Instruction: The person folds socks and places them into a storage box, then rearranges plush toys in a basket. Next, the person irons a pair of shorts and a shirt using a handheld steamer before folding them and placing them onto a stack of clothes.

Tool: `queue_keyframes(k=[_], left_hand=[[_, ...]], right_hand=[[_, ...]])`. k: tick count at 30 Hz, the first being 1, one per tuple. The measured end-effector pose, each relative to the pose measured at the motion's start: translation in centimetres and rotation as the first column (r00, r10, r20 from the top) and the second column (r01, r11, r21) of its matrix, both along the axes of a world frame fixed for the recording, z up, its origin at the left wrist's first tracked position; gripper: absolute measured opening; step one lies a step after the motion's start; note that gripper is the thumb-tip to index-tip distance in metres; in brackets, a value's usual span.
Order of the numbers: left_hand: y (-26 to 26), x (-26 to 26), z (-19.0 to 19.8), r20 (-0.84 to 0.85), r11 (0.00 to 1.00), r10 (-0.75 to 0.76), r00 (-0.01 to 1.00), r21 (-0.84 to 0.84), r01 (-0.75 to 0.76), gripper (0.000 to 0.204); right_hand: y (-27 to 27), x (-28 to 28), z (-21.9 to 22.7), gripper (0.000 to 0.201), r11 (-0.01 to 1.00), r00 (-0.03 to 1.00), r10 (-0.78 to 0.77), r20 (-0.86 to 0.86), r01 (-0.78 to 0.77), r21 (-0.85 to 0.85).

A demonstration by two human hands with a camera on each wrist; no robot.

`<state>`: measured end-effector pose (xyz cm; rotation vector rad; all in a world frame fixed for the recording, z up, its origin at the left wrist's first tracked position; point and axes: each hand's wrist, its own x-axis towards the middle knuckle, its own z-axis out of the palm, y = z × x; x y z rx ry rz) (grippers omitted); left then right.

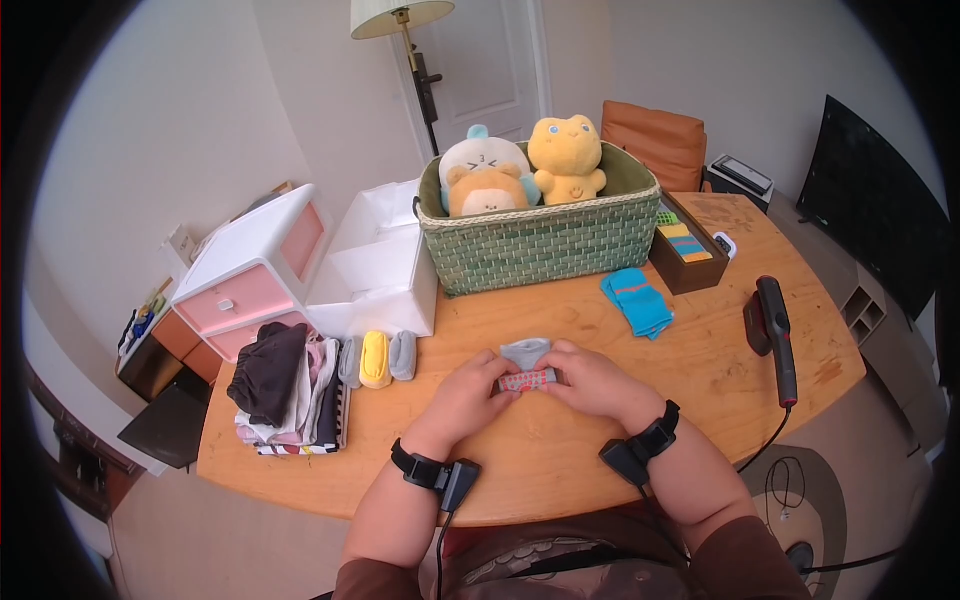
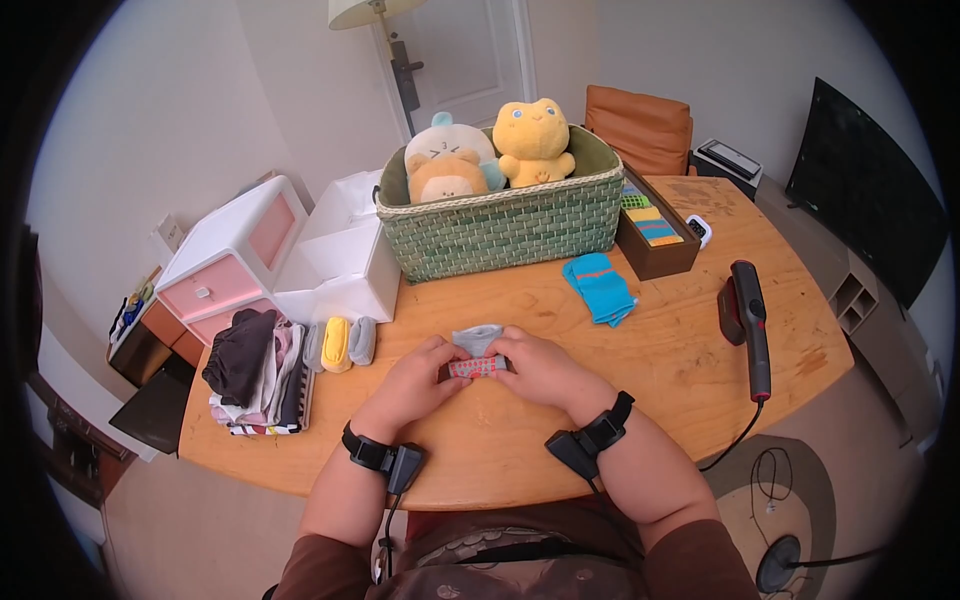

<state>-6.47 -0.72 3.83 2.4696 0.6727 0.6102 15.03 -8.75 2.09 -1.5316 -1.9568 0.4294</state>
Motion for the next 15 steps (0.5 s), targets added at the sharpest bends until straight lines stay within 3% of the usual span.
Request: queue_keyframes(k=[15], left_hand=[[0.09,-0.02,-0.08,0.027,1.000,-0.017,1.000,0.006,0.017,0.026]], right_hand=[[0.03,0.09,-0.15,0.025,1.000,1.000,0.003,0.012,-0.003,0.013]])
